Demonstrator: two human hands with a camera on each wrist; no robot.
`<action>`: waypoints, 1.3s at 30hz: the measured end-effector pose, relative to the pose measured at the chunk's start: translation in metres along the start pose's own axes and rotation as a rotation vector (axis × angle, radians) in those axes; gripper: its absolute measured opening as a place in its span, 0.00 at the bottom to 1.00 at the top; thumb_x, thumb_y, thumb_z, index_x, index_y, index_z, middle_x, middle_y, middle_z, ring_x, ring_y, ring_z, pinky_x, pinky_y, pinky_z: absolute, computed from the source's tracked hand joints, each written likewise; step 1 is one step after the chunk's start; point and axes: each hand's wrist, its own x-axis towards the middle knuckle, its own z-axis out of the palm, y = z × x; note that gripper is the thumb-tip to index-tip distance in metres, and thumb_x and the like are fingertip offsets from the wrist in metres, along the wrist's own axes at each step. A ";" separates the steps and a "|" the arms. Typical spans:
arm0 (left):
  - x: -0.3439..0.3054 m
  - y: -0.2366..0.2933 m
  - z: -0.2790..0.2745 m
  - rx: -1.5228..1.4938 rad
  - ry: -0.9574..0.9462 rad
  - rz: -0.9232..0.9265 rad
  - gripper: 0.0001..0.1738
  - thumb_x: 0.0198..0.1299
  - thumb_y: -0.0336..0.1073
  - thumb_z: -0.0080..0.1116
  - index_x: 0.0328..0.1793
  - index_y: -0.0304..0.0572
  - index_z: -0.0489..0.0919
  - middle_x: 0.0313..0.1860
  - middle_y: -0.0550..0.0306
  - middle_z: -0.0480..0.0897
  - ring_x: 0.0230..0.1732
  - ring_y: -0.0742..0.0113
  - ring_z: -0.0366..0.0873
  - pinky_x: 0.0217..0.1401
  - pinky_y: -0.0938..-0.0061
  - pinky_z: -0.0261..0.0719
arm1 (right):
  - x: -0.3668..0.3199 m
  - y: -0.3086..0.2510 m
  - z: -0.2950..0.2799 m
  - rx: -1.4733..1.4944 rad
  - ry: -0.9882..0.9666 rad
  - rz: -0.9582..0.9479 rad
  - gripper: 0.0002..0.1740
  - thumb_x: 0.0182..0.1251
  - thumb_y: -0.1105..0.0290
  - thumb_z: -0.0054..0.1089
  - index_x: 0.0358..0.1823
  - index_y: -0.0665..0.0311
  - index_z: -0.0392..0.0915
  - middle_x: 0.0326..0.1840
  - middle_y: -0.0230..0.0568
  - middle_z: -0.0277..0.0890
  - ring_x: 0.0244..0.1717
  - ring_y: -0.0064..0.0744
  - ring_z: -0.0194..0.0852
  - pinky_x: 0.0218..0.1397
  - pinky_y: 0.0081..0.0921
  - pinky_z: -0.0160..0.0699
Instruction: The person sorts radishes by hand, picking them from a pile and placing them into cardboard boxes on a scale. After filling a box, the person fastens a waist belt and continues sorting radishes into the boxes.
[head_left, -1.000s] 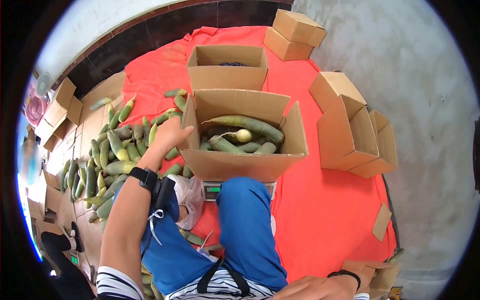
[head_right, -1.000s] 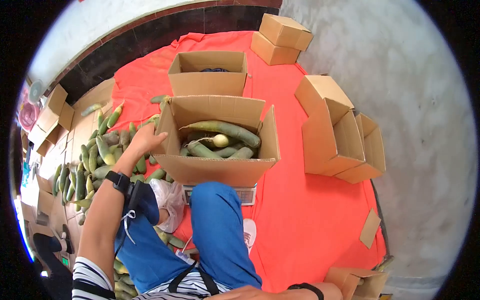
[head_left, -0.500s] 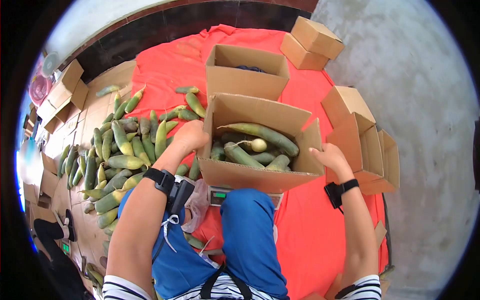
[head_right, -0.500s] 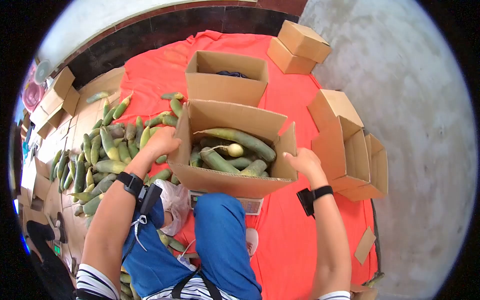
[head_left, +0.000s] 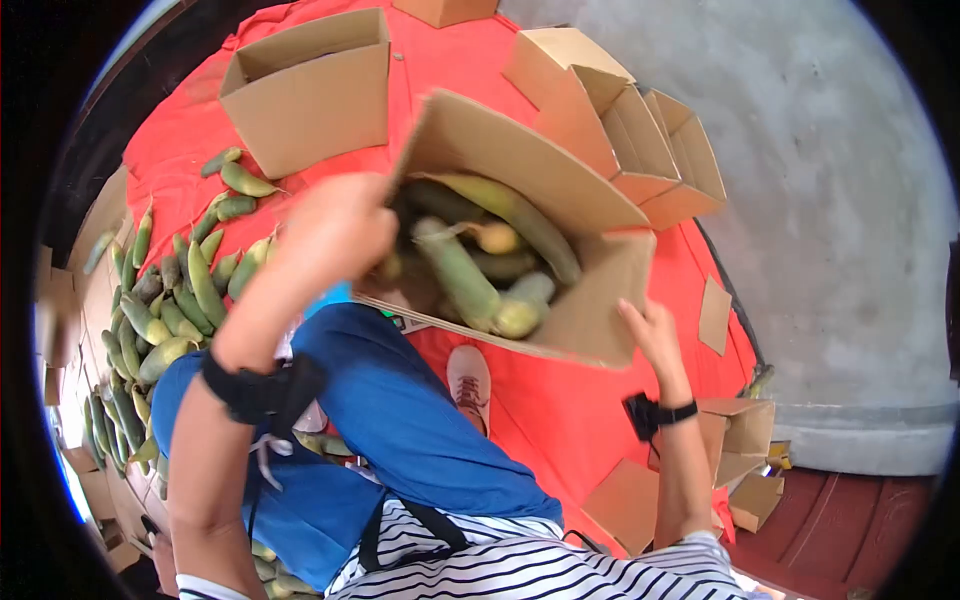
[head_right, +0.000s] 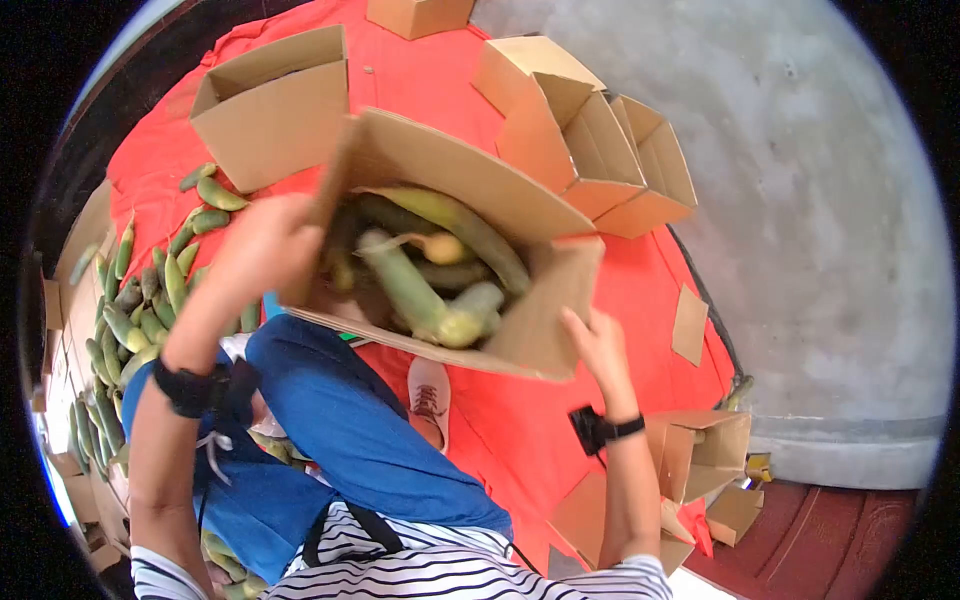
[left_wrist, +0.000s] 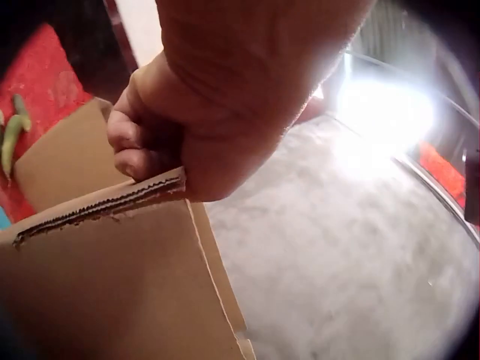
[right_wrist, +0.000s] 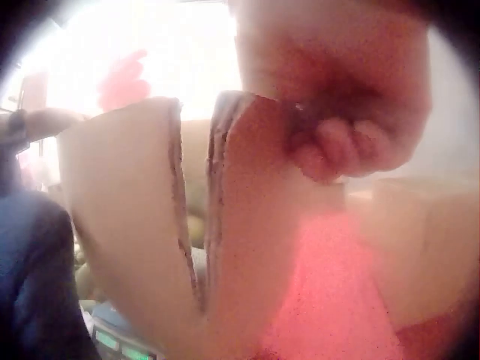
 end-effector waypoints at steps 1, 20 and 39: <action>0.002 0.036 0.012 0.003 -0.116 -0.022 0.13 0.50 0.33 0.49 0.36 0.33 0.79 0.34 0.34 0.80 0.40 0.39 0.79 0.45 0.51 0.76 | -0.026 0.030 -0.007 0.025 0.039 0.050 0.21 0.66 0.55 0.54 0.41 0.70 0.79 0.32 0.55 0.80 0.34 0.44 0.82 0.37 0.35 0.75; -0.053 0.077 -0.064 -0.053 -0.178 0.247 0.12 0.56 0.33 0.60 0.42 0.34 0.72 0.32 0.46 0.73 0.35 0.47 0.74 0.39 0.62 0.73 | -0.097 0.100 -0.082 -0.335 0.354 0.108 0.14 0.71 0.64 0.49 0.34 0.69 0.75 0.29 0.58 0.74 0.33 0.58 0.73 0.35 0.43 0.70; -0.210 -0.045 -0.076 0.459 0.227 -0.430 0.23 0.40 0.33 0.64 0.44 0.33 0.74 0.48 0.42 0.76 0.54 0.41 0.71 0.61 0.53 0.66 | 0.310 0.030 0.034 -0.469 0.275 -0.049 0.22 0.64 0.58 0.58 0.54 0.65 0.73 0.50 0.54 0.78 0.53 0.53 0.75 0.56 0.44 0.72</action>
